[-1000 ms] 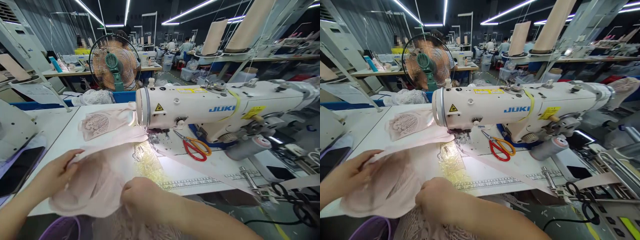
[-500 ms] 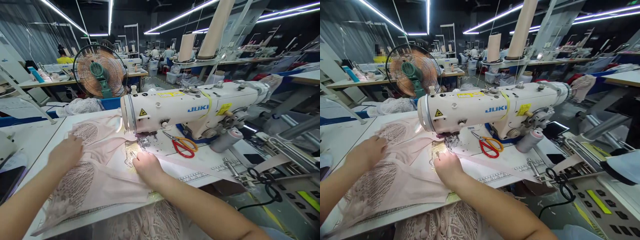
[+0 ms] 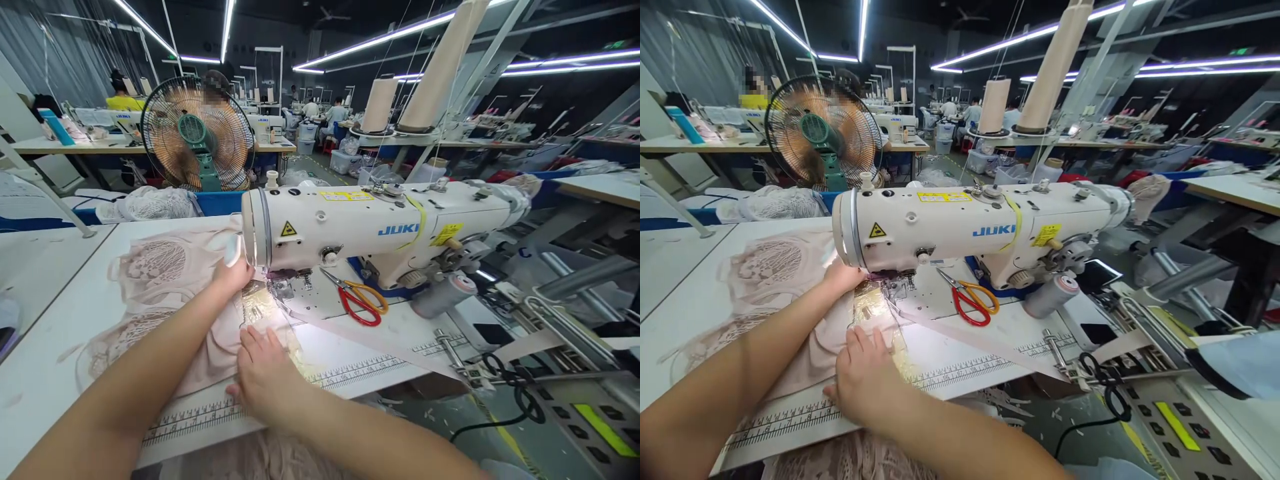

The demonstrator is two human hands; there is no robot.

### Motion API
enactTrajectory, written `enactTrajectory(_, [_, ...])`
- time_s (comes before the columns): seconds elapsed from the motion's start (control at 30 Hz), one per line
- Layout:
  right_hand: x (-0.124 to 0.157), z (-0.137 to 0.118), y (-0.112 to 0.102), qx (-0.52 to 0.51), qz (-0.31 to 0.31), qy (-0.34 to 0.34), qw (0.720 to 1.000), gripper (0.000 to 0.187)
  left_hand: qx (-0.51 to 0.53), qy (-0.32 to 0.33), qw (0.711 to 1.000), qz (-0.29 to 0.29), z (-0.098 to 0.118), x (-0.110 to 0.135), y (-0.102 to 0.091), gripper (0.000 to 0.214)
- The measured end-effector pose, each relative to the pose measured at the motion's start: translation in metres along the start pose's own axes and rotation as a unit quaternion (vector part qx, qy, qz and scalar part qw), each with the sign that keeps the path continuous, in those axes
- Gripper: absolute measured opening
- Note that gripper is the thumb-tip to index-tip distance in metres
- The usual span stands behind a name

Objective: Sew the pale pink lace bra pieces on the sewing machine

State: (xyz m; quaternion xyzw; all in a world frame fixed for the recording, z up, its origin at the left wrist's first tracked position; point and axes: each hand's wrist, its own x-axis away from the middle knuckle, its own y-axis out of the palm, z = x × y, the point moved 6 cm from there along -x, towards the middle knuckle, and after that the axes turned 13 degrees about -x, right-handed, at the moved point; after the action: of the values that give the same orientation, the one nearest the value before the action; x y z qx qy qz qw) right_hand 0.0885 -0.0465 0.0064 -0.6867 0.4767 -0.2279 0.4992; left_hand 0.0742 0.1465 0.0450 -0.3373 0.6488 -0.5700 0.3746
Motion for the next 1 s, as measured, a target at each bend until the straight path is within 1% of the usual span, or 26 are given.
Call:
enactTrajectory(0.03, [-0.006,0.005,-0.006,-0.009,-0.006,-0.025,1.000,0.052,0.002,-0.016,1.000,0.003,-0.003,0.000,-0.005,0.033])
enactTrajectory(0.1, [-0.015,0.014,-0.018,-0.019,-0.017,-0.087,0.996,0.046,0.000,-0.032,0.999,0.004,-0.008,0.011,-0.015,0.033])
enactTrajectory(0.13, [-0.019,0.017,-0.022,-0.020,-0.023,-0.116,0.993,0.043,0.007,-0.015,1.000,-0.001,-0.007,0.020,-0.018,0.032])
enactTrajectory(0.17, [-0.021,0.020,-0.025,-0.019,-0.027,-0.142,0.989,0.041,0.025,0.026,0.999,-0.010,-0.004,0.031,-0.020,0.032])
enactTrajectory(0.2, [-0.022,0.021,-0.027,-0.016,-0.029,-0.164,0.986,0.039,0.055,0.084,0.995,-0.018,0.001,0.045,-0.021,0.034])
enactTrajectory(0.27, [-0.023,0.023,-0.029,-0.012,-0.027,-0.188,0.982,0.038,0.125,0.215,0.968,-0.031,0.012,0.074,-0.019,0.035])
enactTrajectory(0.3, [-0.022,0.023,-0.029,-0.012,-0.026,-0.188,0.982,0.039,0.150,0.265,0.952,-0.030,0.015,0.087,-0.017,0.036])
enactTrajectory(0.33, [-0.021,0.022,-0.029,-0.015,-0.026,-0.183,0.983,0.038,0.162,0.294,0.942,-0.026,0.017,0.098,-0.013,0.037])
enactTrajectory(0.4, [-0.014,0.022,-0.029,-0.027,-0.031,-0.162,0.986,0.037,0.144,0.302,0.942,-0.014,0.017,0.108,-0.004,0.039])
enactTrajectory(0.5, [0.005,0.023,-0.032,-0.059,-0.014,-0.128,0.990,0.035,0.108,0.301,0.947,0.005,0.019,0.110,0.005,0.040])
enactTrajectory(0.63, [0.037,0.035,-0.037,-0.071,0.041,-0.078,0.994,0.039,0.087,0.323,0.942,0.032,0.024,0.105,0.005,0.036])
enactTrajectory(0.73, [0.053,0.044,-0.036,-0.061,0.073,-0.058,0.994,0.041,0.078,0.330,0.939,0.060,0.025,0.101,0.006,0.031])
enactTrajectory(0.9, [0.058,0.049,-0.035,-0.059,0.107,-0.059,0.991,0.038,0.054,0.331,0.938,0.089,0.026,0.093,0.012,0.031])
enactTrajectory(1.0, [0.057,0.048,-0.037,-0.067,0.109,-0.046,0.991,0.038,0.048,0.343,0.934,0.090,0.027,0.090,0.009,0.033])
